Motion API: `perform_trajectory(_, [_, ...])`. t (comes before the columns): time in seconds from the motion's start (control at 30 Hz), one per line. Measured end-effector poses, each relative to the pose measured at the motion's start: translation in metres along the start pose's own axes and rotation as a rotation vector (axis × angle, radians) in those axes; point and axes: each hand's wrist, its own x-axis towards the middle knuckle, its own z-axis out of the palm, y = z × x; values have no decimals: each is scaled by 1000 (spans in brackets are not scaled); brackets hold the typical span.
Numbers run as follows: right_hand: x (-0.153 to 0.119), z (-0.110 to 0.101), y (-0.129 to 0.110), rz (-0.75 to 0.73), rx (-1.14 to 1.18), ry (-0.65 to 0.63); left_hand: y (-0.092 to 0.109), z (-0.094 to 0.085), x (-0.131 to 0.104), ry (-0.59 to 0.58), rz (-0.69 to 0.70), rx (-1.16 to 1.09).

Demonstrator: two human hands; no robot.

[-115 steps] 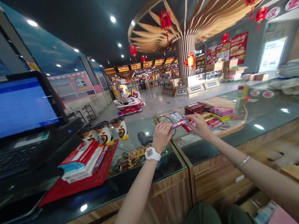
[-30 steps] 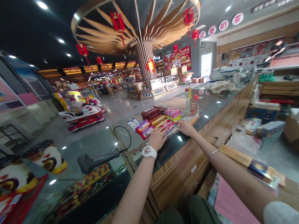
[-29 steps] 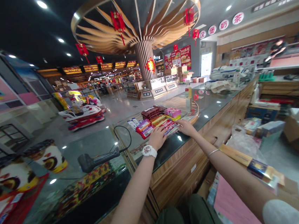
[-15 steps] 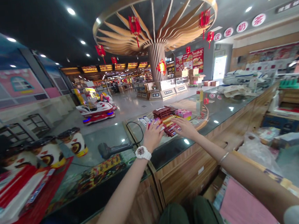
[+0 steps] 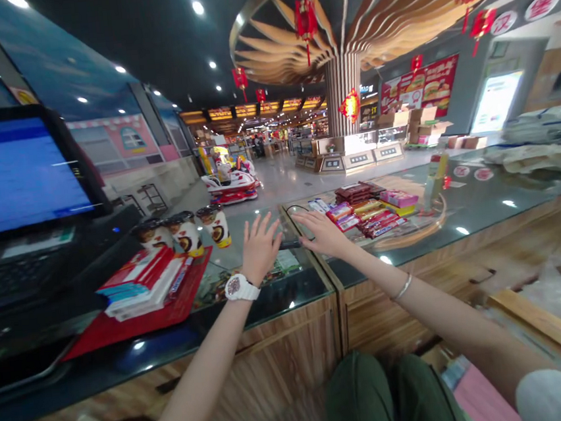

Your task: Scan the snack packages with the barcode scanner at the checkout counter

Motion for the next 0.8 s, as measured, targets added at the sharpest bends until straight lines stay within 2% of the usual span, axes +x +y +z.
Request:
perform_trajectory(0.3, [54,74,-59,-110,117,-76,-69,-29,-56,16,-204,150])
perform_trajectory(0.53, [91,134,-93,-183,188,-112,-118,-33,-94,63,-434,271])
perform_trajectory(0.67, [108,167,-108,-225,230,-138,-133,-28,-112,36,-506,306])
perform_trajectory(0.8, [120,200,-122,-223,265,-172,-135,-24,-120,-19,-579,313])
